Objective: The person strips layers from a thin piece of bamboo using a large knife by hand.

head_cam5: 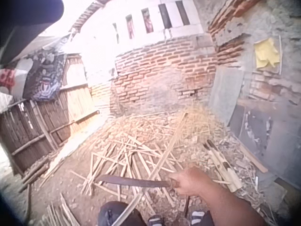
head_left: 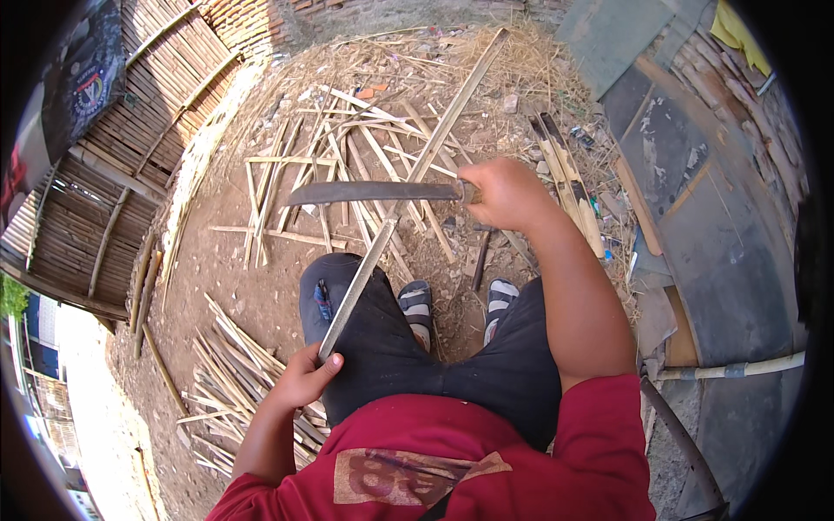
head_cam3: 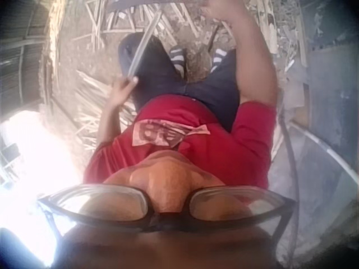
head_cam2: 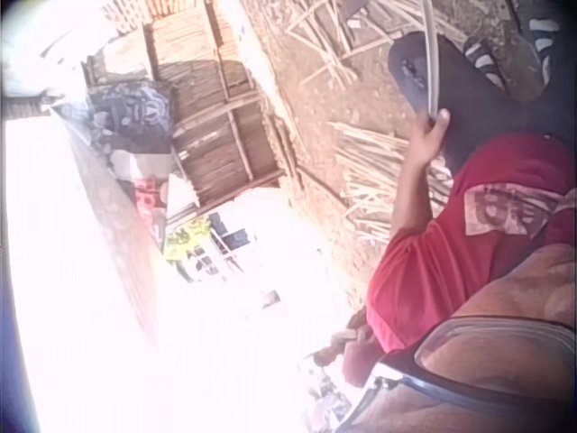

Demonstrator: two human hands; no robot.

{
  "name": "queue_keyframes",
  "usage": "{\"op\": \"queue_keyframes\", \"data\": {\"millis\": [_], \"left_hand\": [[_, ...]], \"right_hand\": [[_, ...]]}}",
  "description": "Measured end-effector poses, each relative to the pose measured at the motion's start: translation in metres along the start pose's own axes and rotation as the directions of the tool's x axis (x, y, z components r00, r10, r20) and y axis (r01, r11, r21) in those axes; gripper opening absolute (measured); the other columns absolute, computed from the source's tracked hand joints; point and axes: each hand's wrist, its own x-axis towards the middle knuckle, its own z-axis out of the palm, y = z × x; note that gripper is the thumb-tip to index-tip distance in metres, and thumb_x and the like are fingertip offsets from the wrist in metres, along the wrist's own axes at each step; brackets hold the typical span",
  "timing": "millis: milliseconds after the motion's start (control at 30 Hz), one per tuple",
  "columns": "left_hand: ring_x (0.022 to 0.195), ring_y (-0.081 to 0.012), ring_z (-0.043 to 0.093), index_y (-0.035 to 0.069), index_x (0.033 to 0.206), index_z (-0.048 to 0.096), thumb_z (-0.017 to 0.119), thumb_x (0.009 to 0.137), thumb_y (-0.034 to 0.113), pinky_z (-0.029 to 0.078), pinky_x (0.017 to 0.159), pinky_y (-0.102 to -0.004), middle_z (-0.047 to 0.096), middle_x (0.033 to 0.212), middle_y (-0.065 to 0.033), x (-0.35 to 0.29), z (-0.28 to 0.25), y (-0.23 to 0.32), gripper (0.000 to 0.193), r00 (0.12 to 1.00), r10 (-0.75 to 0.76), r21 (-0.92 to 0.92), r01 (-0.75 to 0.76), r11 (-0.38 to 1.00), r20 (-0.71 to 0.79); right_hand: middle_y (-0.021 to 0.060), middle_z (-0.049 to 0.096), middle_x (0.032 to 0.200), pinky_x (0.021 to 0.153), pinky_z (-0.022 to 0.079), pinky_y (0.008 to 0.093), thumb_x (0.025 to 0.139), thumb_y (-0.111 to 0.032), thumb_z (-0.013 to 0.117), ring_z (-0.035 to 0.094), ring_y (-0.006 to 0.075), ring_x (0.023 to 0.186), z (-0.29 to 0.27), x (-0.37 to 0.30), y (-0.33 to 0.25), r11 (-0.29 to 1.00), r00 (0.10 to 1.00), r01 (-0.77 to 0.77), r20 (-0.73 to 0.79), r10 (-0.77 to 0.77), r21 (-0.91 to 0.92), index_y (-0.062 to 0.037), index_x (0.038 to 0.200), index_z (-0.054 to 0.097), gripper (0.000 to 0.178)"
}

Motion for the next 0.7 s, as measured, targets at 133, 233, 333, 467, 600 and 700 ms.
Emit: {"op": "queue_keyframes", "data": {"millis": [133, 233, 333, 467, 600, 700], "left_hand": [[0.087, -0.0082, 0.054, -0.003, 0.118, 0.064, 0.066, 0.102, 0.046, 0.047, 0.075, -0.0296, 0.064, 0.094, 0.0011, 0.003, 0.003, 0.017, 0.052, 0.999, -0.037, 0.006, 0.037, 0.999, 0.016], [0.085, -0.0074, 0.053, -0.002, 0.117, 0.065, 0.065, 0.103, 0.046, 0.047, 0.074, -0.0287, 0.064, 0.092, 0.0017, 0.008, 0.007, 0.036, 0.050, 0.999, -0.031, 0.000, 0.031, 1.000, -0.024], [0.084, -0.0066, 0.052, -0.001, 0.115, 0.065, 0.065, 0.103, 0.046, 0.046, 0.073, -0.0276, 0.063, 0.090, 0.0026, 0.011, 0.007, 0.041, 0.048, 0.991, -0.133, 0.031, 0.134, 0.991, -0.019], [0.077, -0.0062, 0.051, 0.001, 0.111, 0.064, 0.064, 0.103, 0.046, 0.044, 0.067, -0.0264, 0.061, 0.085, 0.0029, 0.015, 0.016, 0.041, 0.045, 0.996, -0.084, -0.028, 0.084, 0.996, 0.003], [0.059, -0.0070, 0.043, 0.007, 0.098, 0.059, 0.065, 0.102, 0.046, 0.033, 0.051, -0.0257, 0.052, 0.075, 0.0045, 0.019, 0.013, 0.048, 0.040, 0.989, -0.126, -0.083, 0.132, 0.988, 0.082], [0.050, -0.0074, 0.028, 0.013, 0.089, 0.049, 0.062, 0.101, 0.054, 0.020, 0.045, -0.0267, 0.037, 0.067, 0.0060, 0.022, 0.012, 0.041, 0.045, 0.952, -0.165, -0.457, 0.271, 0.847, 0.258]], "right_hand": [[0.0203, 0.072, 0.092, 0.077, 0.055, 0.0482, 0.078, -0.026, 0.081, 0.069, 0.0422, 0.088, 0.000, 0.001, 0.006, 1.000, 0.994, 0.027, 0.103, -0.026, -0.011, -0.0104, 0.111, 0.075, 0.036], [0.0174, 0.072, 0.088, 0.078, 0.055, 0.0497, 0.075, -0.017, 0.077, 0.070, 0.0394, 0.087, 0.003, 0.001, 0.024, 0.991, 0.991, -0.125, -0.035, 0.127, 0.048, -0.0116, 0.102, 0.072, 0.028], [0.0172, 0.072, 0.090, 0.077, 0.055, 0.0494, 0.073, -0.019, 0.078, 0.070, 0.0394, 0.088, 0.007, 0.002, 0.006, 0.999, 1.000, -0.027, 0.012, 0.027, -0.023, -0.0111, 0.100, 0.073, 0.028], [0.0152, 0.072, 0.088, 0.076, 0.056, 0.0492, 0.071, -0.017, 0.078, 0.070, 0.0391, 0.086, 0.012, 0.002, -0.016, 0.988, 0.990, 0.118, 0.084, -0.110, -0.098, -0.0133, 0.102, 0.073, 0.032], [0.0124, 0.071, 0.083, 0.074, 0.056, 0.0500, 0.071, -0.016, 0.075, 0.070, 0.0378, 0.084, 0.011, 0.004, 0.008, 0.993, 0.997, 0.080, 0.004, -0.080, -0.092, -0.0135, 0.096, 0.070, 0.025], [0.0118, 0.071, 0.082, 0.074, 0.056, 0.0507, 0.073, -0.016, 0.074, 0.071, 0.0372, 0.083, 0.022, 0.006, -0.013, 0.975, 0.987, 0.158, -0.007, -0.162, -0.158, -0.0126, 0.089, 0.067, 0.018]]}}
